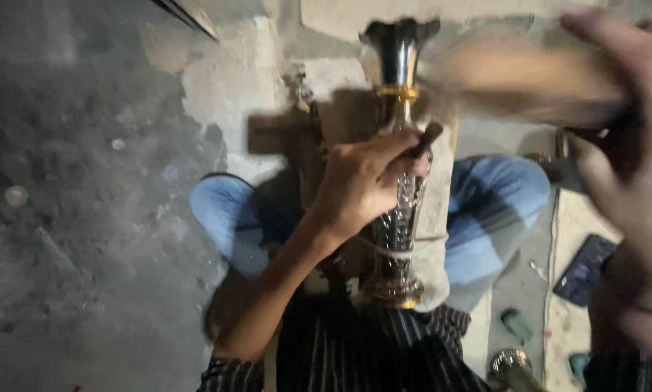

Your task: The person sits cross-legged on the floor with a brass vase held against a cloth-covered support and taps a small punch against the vase surface with a wooden mallet, repositioning the punch repeatedly to work the patterned metal. Other brass vessels and a phone lie on the floor nearby.

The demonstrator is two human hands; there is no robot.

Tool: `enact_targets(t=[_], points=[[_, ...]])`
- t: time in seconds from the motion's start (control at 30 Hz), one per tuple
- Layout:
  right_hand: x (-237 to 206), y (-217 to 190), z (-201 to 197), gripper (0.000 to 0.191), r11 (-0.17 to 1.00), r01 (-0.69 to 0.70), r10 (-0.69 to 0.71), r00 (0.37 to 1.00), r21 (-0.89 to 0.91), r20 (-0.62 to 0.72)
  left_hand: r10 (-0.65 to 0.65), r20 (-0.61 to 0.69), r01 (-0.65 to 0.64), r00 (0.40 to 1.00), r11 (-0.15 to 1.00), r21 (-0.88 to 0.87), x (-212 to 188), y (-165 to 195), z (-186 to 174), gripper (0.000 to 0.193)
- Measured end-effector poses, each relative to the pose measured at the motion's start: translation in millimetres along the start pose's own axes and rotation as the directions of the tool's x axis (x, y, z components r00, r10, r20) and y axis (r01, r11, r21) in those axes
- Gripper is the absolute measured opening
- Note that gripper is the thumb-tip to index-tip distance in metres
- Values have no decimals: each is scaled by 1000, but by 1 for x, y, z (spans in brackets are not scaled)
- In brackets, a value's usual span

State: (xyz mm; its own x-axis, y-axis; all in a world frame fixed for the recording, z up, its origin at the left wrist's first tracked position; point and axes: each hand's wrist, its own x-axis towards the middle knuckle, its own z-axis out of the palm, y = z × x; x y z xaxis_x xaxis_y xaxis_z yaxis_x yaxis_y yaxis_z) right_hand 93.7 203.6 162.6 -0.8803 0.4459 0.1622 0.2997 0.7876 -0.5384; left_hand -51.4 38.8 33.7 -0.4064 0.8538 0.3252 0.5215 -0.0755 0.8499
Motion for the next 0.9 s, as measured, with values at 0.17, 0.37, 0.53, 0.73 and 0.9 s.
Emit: enact_targets(t=[0.17,0.37,0.53,0.73,0.9], points=[[-16,20,3,83,839,-26,145,973,-544,178,32,120,-30,992,999,-15,11,-5,-4,17],[-42,50,41,64,986,-158,163,977,50,-141,40,313,-63,949,996,62,26,-8,-10,22],[-87,75,112,55,852,-230,421,834,470,-355,153,205,-104,967,967,-232,32,-14,-33,19],[-155,96,184,45,598,-549,739,660,584,-136,211,512,-158,833,977,-146,52,-15,-9,35],[-169,101,181,45,644,-505,704,686,574,-186,309,621,-271,720,950,-157,71,-9,13,66]])
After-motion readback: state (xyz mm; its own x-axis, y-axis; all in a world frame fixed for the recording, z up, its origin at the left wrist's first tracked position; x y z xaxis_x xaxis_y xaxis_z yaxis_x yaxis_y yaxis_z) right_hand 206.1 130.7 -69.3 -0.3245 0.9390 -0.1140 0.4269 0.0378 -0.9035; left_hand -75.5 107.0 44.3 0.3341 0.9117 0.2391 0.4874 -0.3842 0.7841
